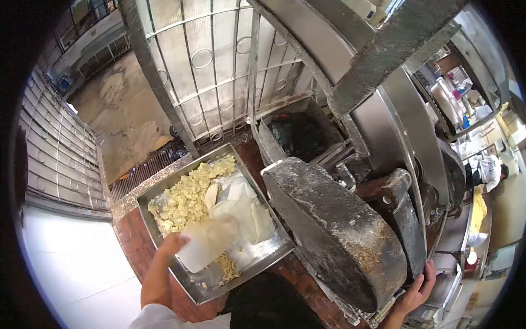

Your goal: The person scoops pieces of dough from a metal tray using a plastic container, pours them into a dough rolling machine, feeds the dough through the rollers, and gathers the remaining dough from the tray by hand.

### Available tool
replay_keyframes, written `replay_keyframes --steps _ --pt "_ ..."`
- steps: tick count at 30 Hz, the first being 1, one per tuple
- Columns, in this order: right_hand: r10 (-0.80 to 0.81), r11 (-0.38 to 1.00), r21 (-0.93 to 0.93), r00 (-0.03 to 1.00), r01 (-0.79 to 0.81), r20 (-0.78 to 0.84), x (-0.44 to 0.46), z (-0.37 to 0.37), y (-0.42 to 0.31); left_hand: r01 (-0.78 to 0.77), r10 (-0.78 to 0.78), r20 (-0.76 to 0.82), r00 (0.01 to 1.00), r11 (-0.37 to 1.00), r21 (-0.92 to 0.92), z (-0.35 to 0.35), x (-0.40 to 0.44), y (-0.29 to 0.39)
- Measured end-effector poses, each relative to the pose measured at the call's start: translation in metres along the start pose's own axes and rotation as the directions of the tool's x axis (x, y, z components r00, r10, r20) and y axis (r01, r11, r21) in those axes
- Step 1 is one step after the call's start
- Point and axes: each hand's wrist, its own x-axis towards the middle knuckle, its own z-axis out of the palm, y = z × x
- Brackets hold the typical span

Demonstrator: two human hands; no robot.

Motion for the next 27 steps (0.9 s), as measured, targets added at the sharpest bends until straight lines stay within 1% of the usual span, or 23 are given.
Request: replay_keyframes --steps 1,2,3,4,5,6,8,9,10,12,13,14,15,16,17,18,19,20,21,22,23,25,27 --pt "-0.002 1.0 0.002 1.0 0.002 0.005 -0.001 0.0 0.003 -0.041 0.039 0.032 0.999 0.998 0.051 0.027 0.021 -0.043" --pt "0.002 1.0 0.017 1.0 -0.002 0.001 -0.001 0.0 0.007 -0.085 0.078 0.067 0.995 0.991 0.101 0.045 0.042 -0.068" --pt "0.003 1.0 0.03 1.0 -0.003 -0.004 -0.002 -0.001 0.01 -0.082 0.076 0.068 0.995 0.992 0.095 0.058 0.058 -0.075" --pt "-0.002 1.0 0.026 1.0 0.002 -0.003 -0.002 -0.002 0.01 -0.055 0.004 0.151 0.989 0.942 0.332 0.07 0.071 -0.073" --pt "0.014 1.0 -0.005 1.0 -0.014 0.013 -0.001 -0.004 0.01 -0.053 -0.081 0.216 0.973 0.833 0.551 0.083 0.082 -0.071" --pt "0.031 0.999 -0.038 0.999 -0.03 0.026 0.0 -0.006 0.01 -0.072 -0.165 0.316 0.934 0.78 0.621 0.084 0.091 -0.043" --pt "0.043 0.997 -0.061 0.999 -0.041 0.018 0.001 -0.007 0.004 -0.29 0.092 0.382 0.92 0.813 0.505 0.073 0.101 0.036" --pt "0.06 0.995 -0.076 0.998 -0.058 0.022 -0.001 -0.006 0.002 -0.267 0.164 0.254 0.953 0.852 0.45 0.068 0.1 0.09" --pt "0.11 0.994 -0.003 0.994 -0.11 0.019 -0.003 -0.004 0.004 -0.246 0.217 0.118 0.969 0.889 0.387 0.073 0.102 0.134" --pt "0.088 0.995 -0.044 0.995 -0.086 0.041 -0.001 -0.012 0.011 -0.226 0.266 -0.118 0.957 0.935 0.274 0.119 0.141 0.154" --pt "0.065 0.995 -0.075 0.996 -0.061 0.055 0.0 -0.014 0.011 -0.22 0.257 -0.107 0.961 0.937 0.273 0.134 0.151 0.164" --pt "0.155 0.987 -0.038 0.987 -0.154 0.034 -0.001 -0.012 0.007 -0.058 0.107 -0.112 0.988 0.926 0.373 0.148 0.162 0.174" --pt "0.159 0.986 -0.053 0.987 -0.157 0.034 -0.007 -0.008 0.001 0.094 -0.038 -0.129 0.991 0.879 0.467 0.159 0.173 0.177" --pt "0.187 0.974 0.125 0.982 -0.189 0.028 -0.01 -0.002 -0.005 0.202 -0.138 -0.162 0.977 0.84 0.504 0.176 0.186 0.168" --pt "0.215 0.931 0.295 0.976 -0.215 0.031 -0.011 0.001 -0.007 0.195 -0.141 -0.144 0.979 0.846 0.497 0.188 0.193 0.157" --pt "0.209 0.938 0.274 0.977 -0.213 0.045 -0.012 -0.002 -0.004 0.214 -0.194 -0.093 0.977 0.909 0.357 0.194 0.202 0.141" --pt "0.19 0.96 0.196 0.98 -0.198 0.058 -0.012 -0.003 -0.002 0.241 -0.238 -0.039 0.97 0.947 0.212 0.198 0.212 0.127" --pt "0.185 0.97 0.147 0.98 -0.193 0.068 -0.011 -0.006 0.001 0.241 -0.241 -0.028 0.97 0.947 0.211 0.207 0.225 0.108" --pt "0.181 0.975 0.117 0.98 -0.189 0.077 -0.01 -0.008 0.003 0.141 -0.14 -0.02 0.99 0.975 0.169 0.22 0.238 0.084" --pt "0.18 0.977 0.1 0.98 -0.188 0.084 -0.008 -0.009 0.005 0.046 -0.044 -0.022 0.999 0.991 0.126 0.219 0.234 0.075" --pt "0.176 0.979 0.087 0.981 -0.183 0.084 -0.006 -0.009 0.008 0.057 -0.054 -0.027 0.998 0.99 0.128 0.215 0.228 0.067" --pt "0.167 0.983 0.062 0.983 -0.172 0.082 -0.004 -0.01 0.012 -0.123 0.133 0.065 0.989 0.983 -0.139 0.163 0.188 0.087" --pt "0.16 0.986 0.043 0.984 -0.163 0.077 -0.002 -0.014 0.018 -0.051 0.108 0.221 0.969 0.967 -0.249 0.103 0.141 0.104"
